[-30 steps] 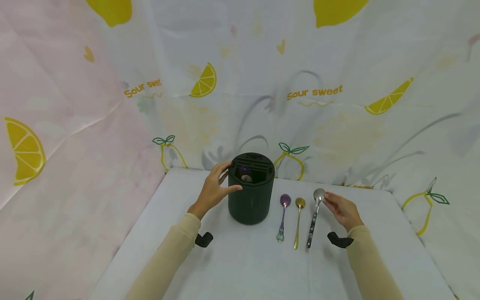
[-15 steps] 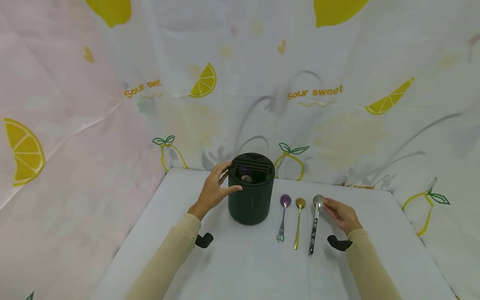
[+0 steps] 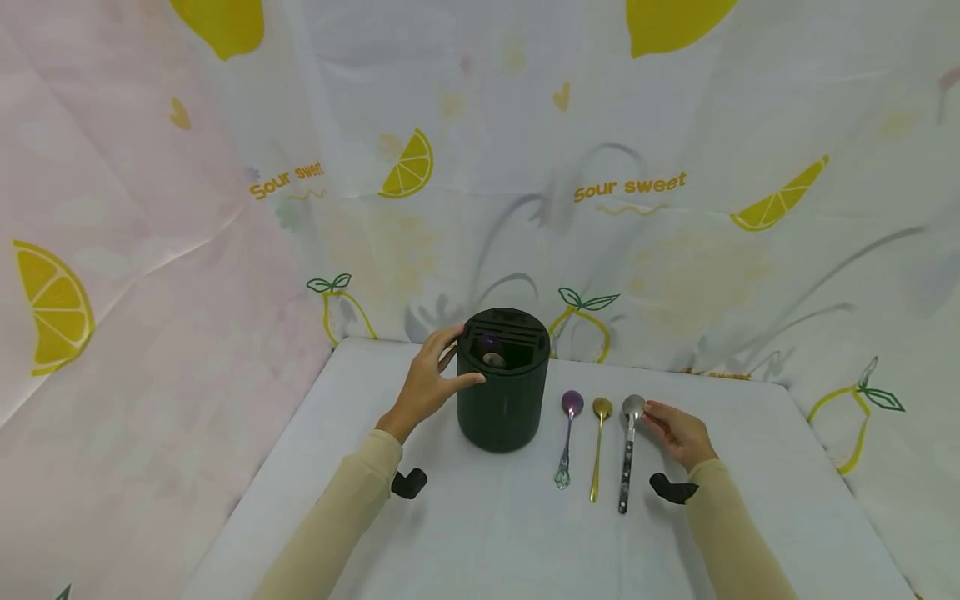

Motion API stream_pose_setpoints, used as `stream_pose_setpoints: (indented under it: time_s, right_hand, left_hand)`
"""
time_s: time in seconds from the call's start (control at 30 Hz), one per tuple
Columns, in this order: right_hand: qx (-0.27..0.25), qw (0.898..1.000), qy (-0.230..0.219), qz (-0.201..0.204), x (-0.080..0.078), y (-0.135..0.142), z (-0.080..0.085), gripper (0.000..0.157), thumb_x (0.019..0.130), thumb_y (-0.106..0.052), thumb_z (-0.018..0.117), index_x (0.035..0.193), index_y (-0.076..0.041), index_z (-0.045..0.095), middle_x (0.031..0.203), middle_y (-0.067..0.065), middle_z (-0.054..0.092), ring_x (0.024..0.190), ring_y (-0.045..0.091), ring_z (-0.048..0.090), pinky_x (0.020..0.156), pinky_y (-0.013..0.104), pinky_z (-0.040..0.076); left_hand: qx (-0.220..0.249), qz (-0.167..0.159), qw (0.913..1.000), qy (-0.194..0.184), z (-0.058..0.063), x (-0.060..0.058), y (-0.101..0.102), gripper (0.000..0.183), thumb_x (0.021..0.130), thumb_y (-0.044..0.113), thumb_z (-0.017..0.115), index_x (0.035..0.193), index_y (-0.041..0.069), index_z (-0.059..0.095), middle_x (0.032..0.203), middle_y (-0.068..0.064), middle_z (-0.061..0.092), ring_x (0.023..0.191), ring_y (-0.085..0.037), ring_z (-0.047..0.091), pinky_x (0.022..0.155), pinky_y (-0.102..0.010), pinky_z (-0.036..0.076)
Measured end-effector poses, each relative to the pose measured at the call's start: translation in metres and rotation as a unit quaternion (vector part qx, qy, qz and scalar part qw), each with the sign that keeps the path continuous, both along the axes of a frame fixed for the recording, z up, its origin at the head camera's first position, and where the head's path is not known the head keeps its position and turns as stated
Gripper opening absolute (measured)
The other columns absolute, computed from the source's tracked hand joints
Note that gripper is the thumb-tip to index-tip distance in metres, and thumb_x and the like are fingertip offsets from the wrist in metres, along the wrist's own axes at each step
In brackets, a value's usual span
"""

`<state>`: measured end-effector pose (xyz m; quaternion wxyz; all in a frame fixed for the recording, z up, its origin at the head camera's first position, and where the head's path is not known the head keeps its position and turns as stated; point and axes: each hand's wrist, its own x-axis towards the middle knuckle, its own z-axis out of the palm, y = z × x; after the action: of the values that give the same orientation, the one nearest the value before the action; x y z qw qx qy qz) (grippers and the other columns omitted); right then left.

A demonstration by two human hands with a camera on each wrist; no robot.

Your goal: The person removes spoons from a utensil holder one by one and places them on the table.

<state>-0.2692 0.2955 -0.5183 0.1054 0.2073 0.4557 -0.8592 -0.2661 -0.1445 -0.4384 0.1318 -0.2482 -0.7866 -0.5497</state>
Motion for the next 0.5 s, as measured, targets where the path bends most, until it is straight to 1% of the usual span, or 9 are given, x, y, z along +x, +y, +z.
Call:
stream_pose_setpoints:
  time_s: [0.07, 0.2, 0.27, 0.3, 0.43, 0.5]
  right_hand:
    - [0.010, 1.000, 0.000, 0.001, -0.001, -0.001, -0.001, 0.023, 0.093, 0.010, 0.059, 0.080, -0.003, 0.071, 0.085, 0.008, 0.072, 0.084, 0.015, 0.071, 0.088, 0.026, 0.057]
    - [0.028, 1.000, -0.003, -0.001, -0.001, -0.005, -0.001, 0.024, 0.093, 0.009, 0.059, 0.079, -0.005, 0.072, 0.084, 0.006, 0.072, 0.083, 0.014, 0.071, 0.088, 0.026, 0.057]
    - [0.033, 0.999, -0.006, -0.003, 0.000, -0.006, 0.000, 0.024, 0.092, 0.010, 0.059, 0.079, -0.006, 0.071, 0.083, 0.006, 0.071, 0.083, 0.014, 0.071, 0.088, 0.026, 0.057]
    - [0.033, 0.999, -0.007, -0.005, 0.000, -0.007, 0.000, 0.024, 0.092, 0.010, 0.059, 0.079, -0.005, 0.071, 0.084, 0.006, 0.071, 0.083, 0.014, 0.071, 0.089, 0.026, 0.056]
    - [0.031, 0.999, -0.003, -0.009, 0.000, -0.008, -0.001, 0.020, 0.091, 0.013, 0.059, 0.084, -0.002, 0.070, 0.085, 0.008, 0.071, 0.085, 0.016, 0.070, 0.091, 0.029, 0.056]
    - [0.038, 0.999, 0.000, -0.007, 0.000, -0.009, -0.003, 0.016, 0.090, 0.014, 0.060, 0.089, 0.000, 0.068, 0.086, 0.008, 0.071, 0.085, 0.016, 0.070, 0.091, 0.030, 0.056]
  left_hand:
    - [-0.002, -0.002, 1.0000, 0.001, 0.004, 0.003, 0.001, 0.085, 0.077, 0.009, 0.083, 0.148, 0.001, 0.037, 0.148, -0.017, 0.036, 0.137, -0.031, 0.037, 0.113, -0.040, 0.037]
    - [-0.006, -0.007, 0.9999, 0.005, 0.020, 0.016, 0.003, 0.082, 0.078, 0.006, 0.082, 0.145, -0.006, 0.037, 0.145, -0.023, 0.036, 0.135, -0.036, 0.038, 0.112, -0.048, 0.037]
    - [-0.007, -0.008, 0.9999, 0.006, 0.019, 0.014, 0.003, 0.083, 0.077, 0.006, 0.082, 0.145, -0.006, 0.037, 0.145, -0.023, 0.036, 0.135, -0.036, 0.038, 0.111, -0.048, 0.038]
    - [-0.006, -0.008, 0.9999, 0.007, 0.016, 0.012, 0.002, 0.084, 0.077, 0.007, 0.083, 0.146, -0.004, 0.037, 0.146, -0.022, 0.036, 0.135, -0.035, 0.038, 0.112, -0.047, 0.038]
    - [-0.004, -0.003, 1.0000, 0.005, -0.001, -0.001, -0.001, 0.086, 0.076, 0.013, 0.084, 0.148, 0.006, 0.038, 0.148, -0.012, 0.036, 0.137, -0.027, 0.038, 0.113, -0.037, 0.038]
    - [-0.002, -0.001, 1.0000, 0.005, -0.002, -0.001, -0.001, 0.085, 0.076, 0.016, 0.084, 0.148, 0.010, 0.039, 0.148, -0.008, 0.037, 0.136, -0.023, 0.038, 0.112, -0.032, 0.038]
